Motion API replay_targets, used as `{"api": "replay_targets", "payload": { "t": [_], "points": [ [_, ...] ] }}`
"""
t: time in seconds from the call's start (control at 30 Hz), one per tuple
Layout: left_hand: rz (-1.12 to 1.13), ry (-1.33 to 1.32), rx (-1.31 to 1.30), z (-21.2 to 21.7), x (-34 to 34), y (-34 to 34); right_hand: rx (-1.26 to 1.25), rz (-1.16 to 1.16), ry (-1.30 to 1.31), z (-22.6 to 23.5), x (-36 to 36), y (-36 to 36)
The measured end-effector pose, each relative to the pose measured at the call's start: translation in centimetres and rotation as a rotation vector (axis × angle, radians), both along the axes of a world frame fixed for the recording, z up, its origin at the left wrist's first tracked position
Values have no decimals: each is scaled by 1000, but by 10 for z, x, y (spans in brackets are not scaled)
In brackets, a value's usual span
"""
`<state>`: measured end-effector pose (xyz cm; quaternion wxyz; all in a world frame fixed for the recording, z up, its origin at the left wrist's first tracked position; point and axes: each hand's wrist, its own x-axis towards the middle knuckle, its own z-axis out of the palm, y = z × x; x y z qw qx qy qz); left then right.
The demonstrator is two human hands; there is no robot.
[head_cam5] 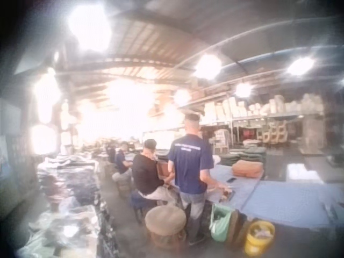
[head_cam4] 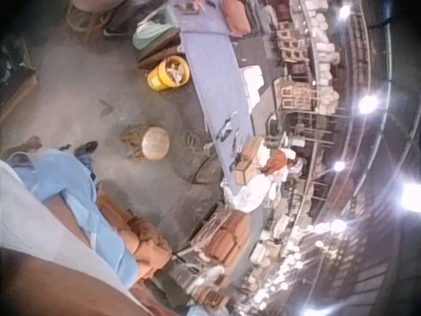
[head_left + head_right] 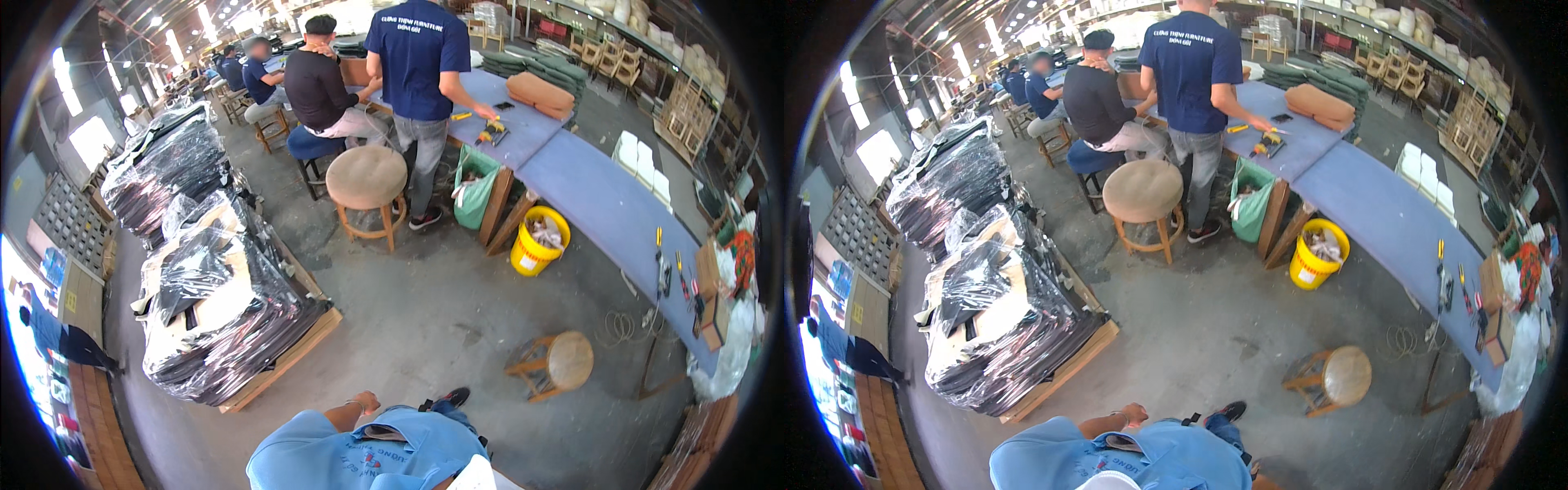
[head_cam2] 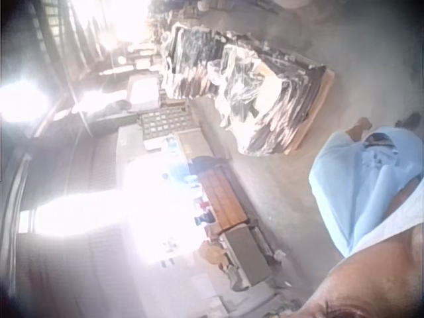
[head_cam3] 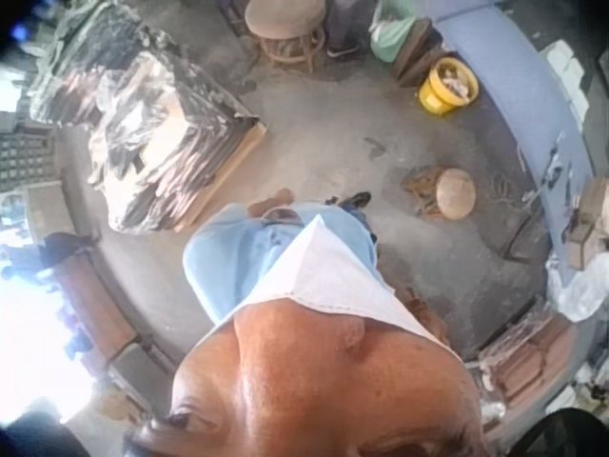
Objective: The person inserts white foam into brown fabric cushion covers, folds the edges, and secures them with a staple gun. They repeat this process for multiple cushions, stacking finished units on a nearby pallet.
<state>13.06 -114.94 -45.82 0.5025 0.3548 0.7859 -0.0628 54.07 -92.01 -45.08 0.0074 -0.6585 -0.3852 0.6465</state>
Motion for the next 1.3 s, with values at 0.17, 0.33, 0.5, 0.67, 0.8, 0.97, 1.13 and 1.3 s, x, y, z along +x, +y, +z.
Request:
{"api": "replay_targets", "payload": {
  "t": [0.17, 0.33, 0.5, 0.67, 0.8, 0.97, 1.13, 1.3],
  "points": [
    [261, 162, 499, -24, -32, 184, 78, 70, 18, 29, -49, 151],
    [494, -153, 646, 50, -22, 382, 284, 103, 99, 52, -125, 362],
    [351, 71, 645, -5, -81, 466, 396, 53, 303, 71, -233, 496],
    [351, -91, 501, 15, -184, 590, 302, -47, 283, 47, -248, 544],
    [265, 67, 795, 90, -250, 722, 99, -92, 71, 14, -220, 559],
    [385, 28, 1075, 198, -312, 853, 117, -263, 88, 28, -254, 613],
    [436, 343, 1093, 223, -393, 956, 399, -352, 342, 33, -295, 743],
    [388, 683, 1012, 192, -486, 1015, 637, -249, 369, 129, -433, 911]
  ]
}}
